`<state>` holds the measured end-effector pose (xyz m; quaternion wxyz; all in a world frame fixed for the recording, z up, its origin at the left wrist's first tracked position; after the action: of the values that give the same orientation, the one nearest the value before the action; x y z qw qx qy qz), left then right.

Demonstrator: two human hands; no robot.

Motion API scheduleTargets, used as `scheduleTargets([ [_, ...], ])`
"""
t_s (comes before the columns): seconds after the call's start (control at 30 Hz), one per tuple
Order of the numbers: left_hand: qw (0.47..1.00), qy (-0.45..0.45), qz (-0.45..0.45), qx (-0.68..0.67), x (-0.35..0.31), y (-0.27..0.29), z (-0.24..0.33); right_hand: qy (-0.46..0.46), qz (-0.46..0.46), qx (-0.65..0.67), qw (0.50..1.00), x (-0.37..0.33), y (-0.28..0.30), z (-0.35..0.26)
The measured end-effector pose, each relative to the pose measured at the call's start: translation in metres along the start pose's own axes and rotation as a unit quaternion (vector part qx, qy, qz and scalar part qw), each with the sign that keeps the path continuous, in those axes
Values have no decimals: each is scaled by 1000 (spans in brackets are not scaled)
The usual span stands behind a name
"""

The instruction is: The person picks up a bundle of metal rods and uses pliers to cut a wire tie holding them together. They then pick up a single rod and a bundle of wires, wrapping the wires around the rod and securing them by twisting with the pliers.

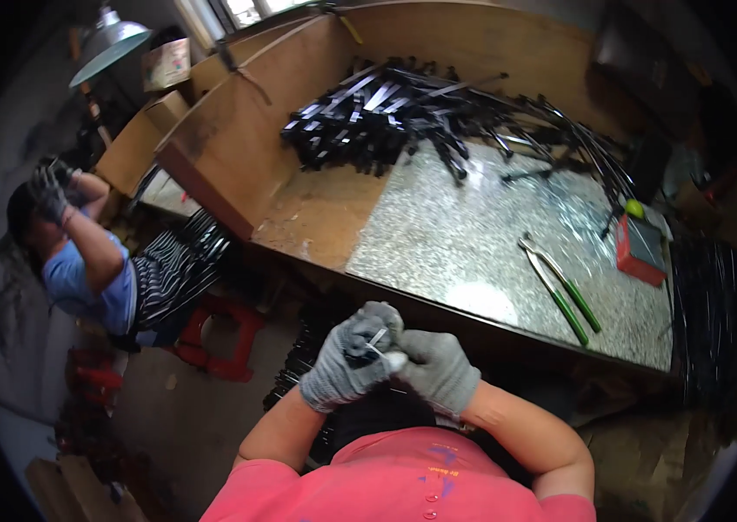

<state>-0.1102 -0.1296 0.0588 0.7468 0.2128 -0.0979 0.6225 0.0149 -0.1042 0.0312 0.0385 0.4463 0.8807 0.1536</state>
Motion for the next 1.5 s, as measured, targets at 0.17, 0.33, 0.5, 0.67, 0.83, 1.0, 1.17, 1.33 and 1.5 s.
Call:
scheduleTargets([
  [0.17,993,61,90,-48,-1,19,-8,37,167,-147,974,-32,69,-9],
  [0.33,983,75,124,-116,-8,50,-31,-134,268,-467,832,-56,153,59],
  [0.5,992,21,78,-94,1,14,-6,-237,216,-608,727,-44,168,89],
  [0.67,989,98,27,-105,-2,4,-1,-152,257,-662,688,-44,179,105],
  [0.83,981,136,6,-138,4,18,2,-158,345,-333,863,-69,171,51],
  [1.0,992,71,40,-91,-6,18,-15,134,197,-443,864,-51,109,-37],
  [1.17,978,66,53,-193,-1,0,-27,219,248,-574,749,-44,102,-60],
  [1.33,943,35,106,-313,6,-17,-25,240,292,-616,691,-49,107,-56],
  [1.5,957,29,162,-241,6,-24,-19,236,267,-601,716,-50,105,-54],
])
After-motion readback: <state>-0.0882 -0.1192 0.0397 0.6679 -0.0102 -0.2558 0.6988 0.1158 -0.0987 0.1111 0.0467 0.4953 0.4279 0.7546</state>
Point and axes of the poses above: each hand's wrist, its own x-axis towards the middle knuckle, its own y-axis out of the back of the hand, z = x × y, the point moved 4 cm from there along x, towards the middle knuckle, and after that the axes turned 9 degrees about -y, right-handed, at the moved point
